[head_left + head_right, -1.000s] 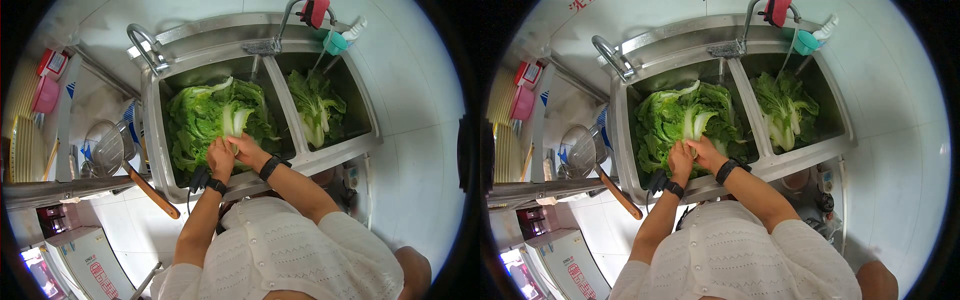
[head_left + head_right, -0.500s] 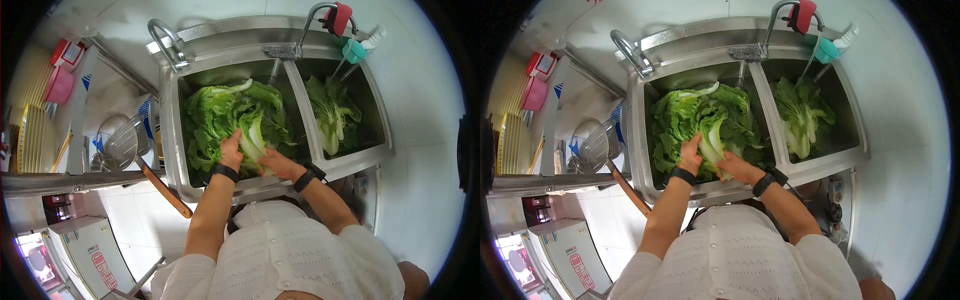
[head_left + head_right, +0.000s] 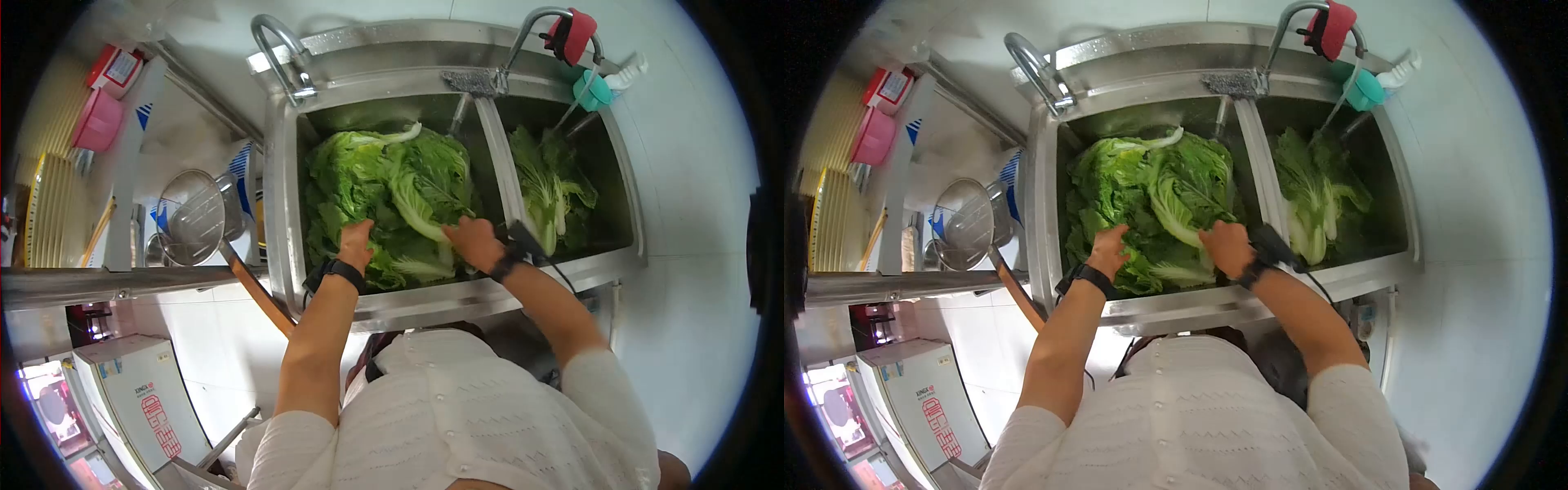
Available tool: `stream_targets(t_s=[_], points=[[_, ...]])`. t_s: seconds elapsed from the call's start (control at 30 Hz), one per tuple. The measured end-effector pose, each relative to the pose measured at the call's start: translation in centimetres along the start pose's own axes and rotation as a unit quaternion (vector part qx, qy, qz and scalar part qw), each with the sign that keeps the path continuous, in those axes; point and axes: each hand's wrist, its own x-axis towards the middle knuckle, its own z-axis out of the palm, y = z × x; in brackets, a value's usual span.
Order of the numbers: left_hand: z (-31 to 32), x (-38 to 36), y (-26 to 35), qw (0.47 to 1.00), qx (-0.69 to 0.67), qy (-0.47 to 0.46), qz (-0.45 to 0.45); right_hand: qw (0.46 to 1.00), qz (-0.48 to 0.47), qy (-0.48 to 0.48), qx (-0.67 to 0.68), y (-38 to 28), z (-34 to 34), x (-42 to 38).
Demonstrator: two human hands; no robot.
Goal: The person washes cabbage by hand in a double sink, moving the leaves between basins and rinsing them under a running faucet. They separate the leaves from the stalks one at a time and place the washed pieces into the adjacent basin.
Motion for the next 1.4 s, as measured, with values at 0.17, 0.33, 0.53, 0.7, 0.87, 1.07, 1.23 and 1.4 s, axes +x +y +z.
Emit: stream_targets(t_s=[0.17,0.33,0.53,0.7,0.87,1.07,1.23,1.4], points=[[-1.2,-1.0,-2.6,0.999,0.025,-0.017,0.027,0.966,-0.024,-0.208,-0.151,-2.9,2.5,3.0],[-1.6,-2.8,-2.5,0.988,0.117,-0.034,0.093,0.974,-0.053,-0.174,-0.136,-1.3,0.1,1.8],[1.4,-4.0,-2.1,0.979,0.004,-0.200,0.032,0.982,-0.062,0.165,-0.064,1.4,-11.3,-5.5],[5.9,-4.2,-2.0,0.955,-0.216,-0.203,0.009,0.950,-0.085,0.289,-0.084,2.9,-14.4,-9.6],[7.4,-2.5,-2.0,0.928,-0.295,-0.223,0.049,0.938,-0.058,0.325,-0.104,3.9,-15.7,-13.8],[9.4,-7.6,0.0,0.881,-0.264,-0.353,0.170,0.936,0.096,0.323,-0.102,6.7,-15.9,-16.2],[9.9,-9.9,1.2,0.902,-0.181,-0.361,0.155,0.918,0.205,0.325,-0.096,9.4,-16.7,-17.3],[6.3,-7.5,0.9,0.954,0.033,-0.193,0.228,0.843,0.380,0.372,-0.086,14.7,-19.3,-20.9]])
